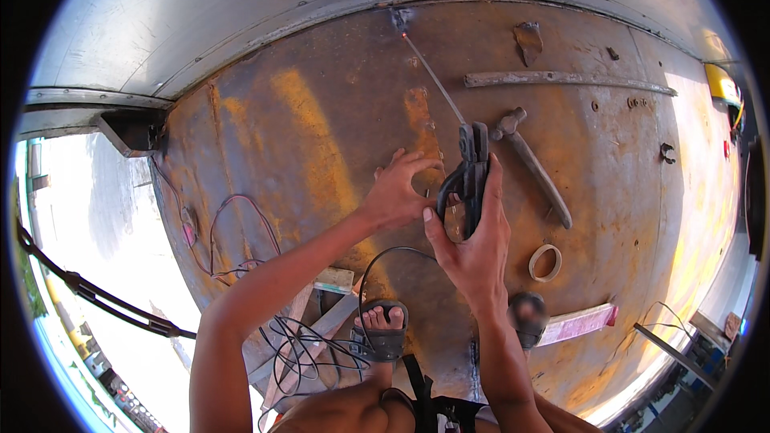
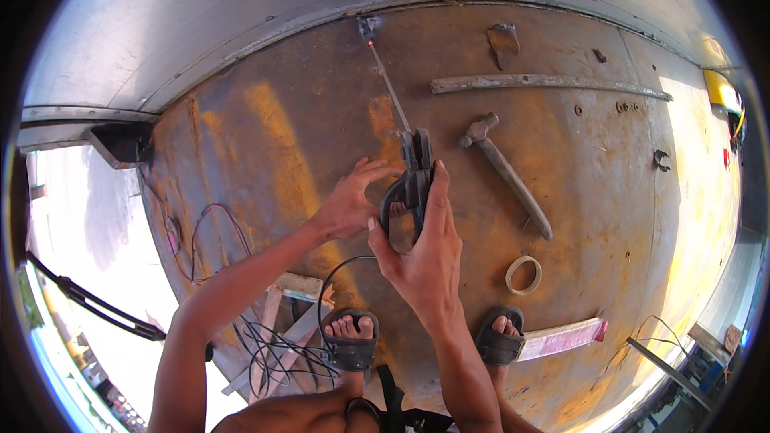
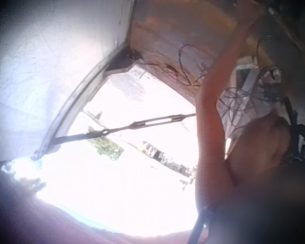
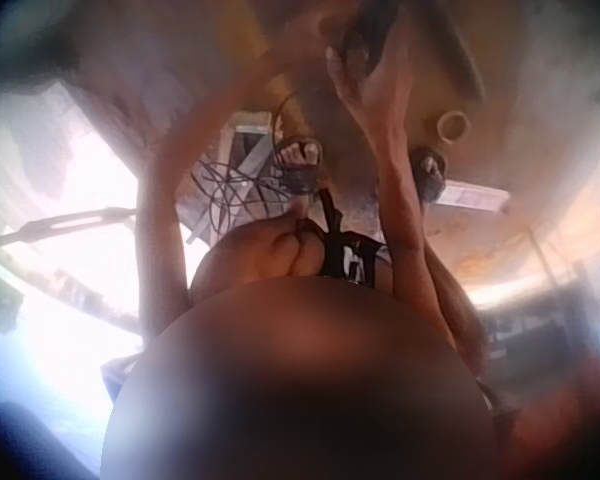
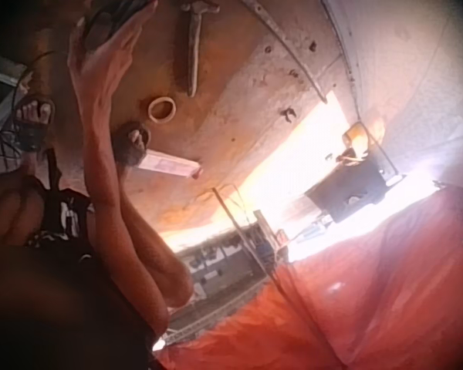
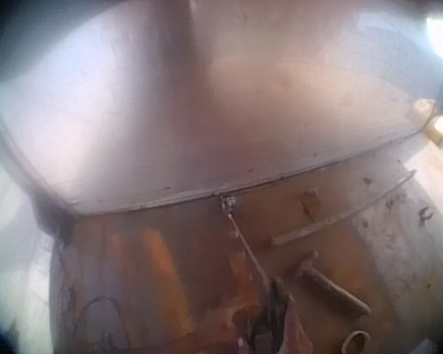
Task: The person welds a seam on a large curved metal surface using a handheld welding torch, then uses a hammer to chip away slag from the weld. The person repeats this cycle of welding and chipping along the seam.
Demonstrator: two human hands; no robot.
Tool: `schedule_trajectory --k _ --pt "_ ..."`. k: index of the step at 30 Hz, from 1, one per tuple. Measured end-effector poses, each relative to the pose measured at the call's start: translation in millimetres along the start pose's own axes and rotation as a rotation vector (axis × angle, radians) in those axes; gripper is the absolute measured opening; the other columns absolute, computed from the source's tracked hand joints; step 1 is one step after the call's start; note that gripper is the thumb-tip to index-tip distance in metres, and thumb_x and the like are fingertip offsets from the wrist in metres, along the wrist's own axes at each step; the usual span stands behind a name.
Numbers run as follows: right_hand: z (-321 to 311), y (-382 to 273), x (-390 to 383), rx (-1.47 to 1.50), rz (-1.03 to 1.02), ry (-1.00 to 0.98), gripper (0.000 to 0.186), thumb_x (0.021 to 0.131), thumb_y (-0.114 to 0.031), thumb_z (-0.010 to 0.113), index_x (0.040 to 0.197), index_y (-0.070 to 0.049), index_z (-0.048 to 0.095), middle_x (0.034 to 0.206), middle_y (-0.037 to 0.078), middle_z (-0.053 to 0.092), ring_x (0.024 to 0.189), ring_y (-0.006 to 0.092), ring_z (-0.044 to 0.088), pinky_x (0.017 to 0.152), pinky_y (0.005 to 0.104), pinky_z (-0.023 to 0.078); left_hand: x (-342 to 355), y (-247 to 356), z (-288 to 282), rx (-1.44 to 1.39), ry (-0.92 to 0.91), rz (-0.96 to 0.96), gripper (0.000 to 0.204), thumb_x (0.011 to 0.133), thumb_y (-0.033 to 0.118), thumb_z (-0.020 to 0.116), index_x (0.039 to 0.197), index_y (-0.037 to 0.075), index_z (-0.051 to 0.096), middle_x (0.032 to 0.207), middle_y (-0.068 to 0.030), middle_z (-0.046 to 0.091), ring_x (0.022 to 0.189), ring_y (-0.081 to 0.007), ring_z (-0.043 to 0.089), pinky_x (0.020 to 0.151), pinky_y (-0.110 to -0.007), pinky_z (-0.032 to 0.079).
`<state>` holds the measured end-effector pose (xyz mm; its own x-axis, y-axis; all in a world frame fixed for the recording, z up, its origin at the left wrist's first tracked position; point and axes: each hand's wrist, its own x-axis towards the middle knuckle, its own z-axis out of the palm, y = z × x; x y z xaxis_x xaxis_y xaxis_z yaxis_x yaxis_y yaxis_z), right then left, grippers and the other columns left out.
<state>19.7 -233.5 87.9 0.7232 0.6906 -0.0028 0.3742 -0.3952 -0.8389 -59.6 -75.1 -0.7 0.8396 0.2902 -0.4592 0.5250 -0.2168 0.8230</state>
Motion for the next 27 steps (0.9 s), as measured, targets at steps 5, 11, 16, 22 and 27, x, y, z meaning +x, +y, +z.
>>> schedule_trajectory --k 5,11,16,22,27 --pt "1 1 1 0.007 0.002 -0.004 0.102 0.088 -0.02 0.084 0.165 0.008 0.022 0.119 0.025 0.07 0.105 0.0397 0.074 0.09 0.0466 0.058 0 0 0 -0.015 0.01 -0.002 0.079 0.077 0.055 0.087 0.144 0.018 0.065 0.167 -0.0251 0.041 0.163 -0.0492 0.018 0.126 -0.074 0.012" --pt "2 4 1 0.005 -0.006 0.003 0.102 0.089 -0.02 0.084 0.165 0.008 0.021 0.117 0.024 0.07 0.103 0.0391 0.074 0.09 0.0465 0.059 0 5 -2 0.073 0.03 -0.015 0.085 0.078 0.053 0.09 0.149 0.013 0.063 0.163 -0.0263 0.047 0.161 -0.0455 0.025 0.13 -0.053 0.029" --pt "1 2 1 0.016 0.015 -0.006 0.102 0.089 -0.02 0.084 0.165 0.008 0.021 0.116 0.024 0.07 0.104 0.0392 0.074 0.09 0.0467 0.059 -1 6 -2 0.085 0.031 -0.016 0.086 0.078 0.054 0.09 0.148 0.013 0.063 0.163 -0.0262 0.048 0.161 -0.0449 0.026 0.13 -0.053 0.029" --pt "3 3 1 0.004 -0.011 0.008 0.102 0.09 -0.021 0.084 0.165 0.008 0.021 0.119 0.025 0.07 0.105 0.0393 0.074 0.09 0.0467 0.059 0 -4 1 0.008 0.029 0.011 0.079 0.077 0.057 0.088 0.143 0.019 0.065 0.165 -0.0249 0.044 0.162 -0.0498 0.02 0.126 -0.072 0.013" --pt "3 5 0 0.016 0.001 0.004 0.102 0.09 -0.022 0.084 0.165 0.008 0.021 0.121 0.026 0.069 0.106 0.0388 0.074 0.091 0.0463 0.059 0 0 0 0.001 0.026 -0.011 0.081 0.076 0.057 0.089 0.143 0.017 0.065 0.164 -0.024 0.046 0.162 -0.0487 0.021 0.127 -0.071 0.013"
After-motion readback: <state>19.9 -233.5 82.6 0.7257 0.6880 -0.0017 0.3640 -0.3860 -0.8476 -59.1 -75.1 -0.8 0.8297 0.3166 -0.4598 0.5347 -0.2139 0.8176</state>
